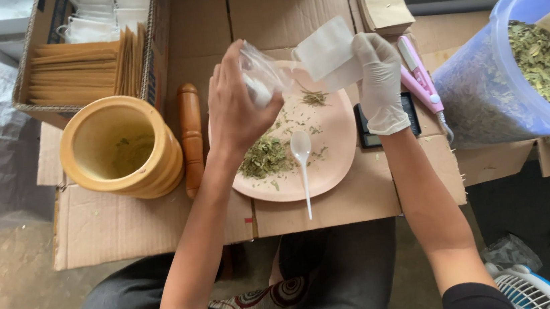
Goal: The person grinds dried green herbs in a wooden mortar and pestle, then pours the contents onto a pink plate. They use a digital scale and a plastic spoon to handle the herbs, and later pick through the pile with gloved hands to separate larger pieces.
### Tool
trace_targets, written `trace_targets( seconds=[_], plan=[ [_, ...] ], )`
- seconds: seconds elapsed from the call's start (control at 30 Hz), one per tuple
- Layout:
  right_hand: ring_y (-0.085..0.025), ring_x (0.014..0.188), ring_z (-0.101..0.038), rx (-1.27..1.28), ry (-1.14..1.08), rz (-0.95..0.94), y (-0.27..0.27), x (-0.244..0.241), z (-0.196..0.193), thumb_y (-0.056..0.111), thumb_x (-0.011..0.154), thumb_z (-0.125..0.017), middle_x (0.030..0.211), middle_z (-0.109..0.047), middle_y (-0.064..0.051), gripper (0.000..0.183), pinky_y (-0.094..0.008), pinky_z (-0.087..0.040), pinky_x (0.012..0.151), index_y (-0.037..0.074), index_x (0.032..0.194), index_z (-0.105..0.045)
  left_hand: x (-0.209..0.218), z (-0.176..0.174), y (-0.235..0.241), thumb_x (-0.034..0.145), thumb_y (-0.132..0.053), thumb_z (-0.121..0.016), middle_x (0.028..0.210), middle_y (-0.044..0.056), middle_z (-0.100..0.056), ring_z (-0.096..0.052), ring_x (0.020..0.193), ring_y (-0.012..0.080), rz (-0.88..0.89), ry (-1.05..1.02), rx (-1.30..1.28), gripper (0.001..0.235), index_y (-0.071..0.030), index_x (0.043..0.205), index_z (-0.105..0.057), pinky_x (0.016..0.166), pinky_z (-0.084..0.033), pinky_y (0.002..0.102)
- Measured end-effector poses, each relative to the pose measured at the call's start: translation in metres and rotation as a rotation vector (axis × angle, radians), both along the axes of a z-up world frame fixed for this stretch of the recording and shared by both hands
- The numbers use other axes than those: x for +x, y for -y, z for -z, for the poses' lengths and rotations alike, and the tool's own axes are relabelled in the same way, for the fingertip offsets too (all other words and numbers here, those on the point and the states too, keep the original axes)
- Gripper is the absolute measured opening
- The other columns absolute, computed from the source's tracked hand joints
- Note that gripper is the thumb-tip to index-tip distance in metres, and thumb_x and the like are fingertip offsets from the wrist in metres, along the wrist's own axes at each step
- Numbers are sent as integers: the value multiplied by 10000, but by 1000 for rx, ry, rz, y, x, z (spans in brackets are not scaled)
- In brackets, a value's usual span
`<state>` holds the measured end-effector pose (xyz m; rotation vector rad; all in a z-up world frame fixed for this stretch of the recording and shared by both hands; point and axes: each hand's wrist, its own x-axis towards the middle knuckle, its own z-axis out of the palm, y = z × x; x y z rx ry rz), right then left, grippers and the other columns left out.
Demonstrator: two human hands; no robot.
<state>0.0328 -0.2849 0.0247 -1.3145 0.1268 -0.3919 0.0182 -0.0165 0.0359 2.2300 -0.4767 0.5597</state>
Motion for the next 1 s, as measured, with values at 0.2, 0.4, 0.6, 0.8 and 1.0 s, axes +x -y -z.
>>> trace_targets(
  seconds=[0.2,0.4,0.6,0.8,1.0],
  plan=[
    [-91,874,-610,-101,115,219,31,17,8,396,1002,-790,900,-642,69,263,-305,-558,741,169,911,-693,109,2,76,804,-385,-935,1449,45,-677,-576,1302,259,7,-136,218,994,-209,1620,-395,1135,-431,480],
    [-122,737,-575,-879,303,447,63,27,20,284,1152,-706,811,-605,25,271,-313,-492,662,79,981,-658,203,25,167,842,-592,-796,1463,76,-652,-528,1390,345,-61,-284,380,962,-164,1612,-409,1141,-387,611],
    [-121,713,-552,-984,267,394,71,28,14,132,1135,-721,800,-610,24,190,-311,-500,682,89,970,-637,219,44,221,818,-969,-734,1455,116,-615,-709,1213,320,-293,-473,244,1355,-137,1717,-153,856,-611,502],
    [-152,708,-608,-1007,240,279,79,42,21,301,1160,-665,810,-660,-6,275,-339,-497,658,68,1017,-646,190,23,196,1096,-633,-368,1289,130,-648,-614,1140,373,-187,-99,348,658,-81,1306,-658,904,-527,530],
    [-99,819,-649,-451,95,210,84,71,10,280,1089,-730,859,-690,21,216,-258,-545,789,121,946,-697,173,-28,157,885,-258,-685,920,-70,-750,-606,803,83,592,-392,-245,259,-239,1113,-806,774,-532,272]
  ],
)
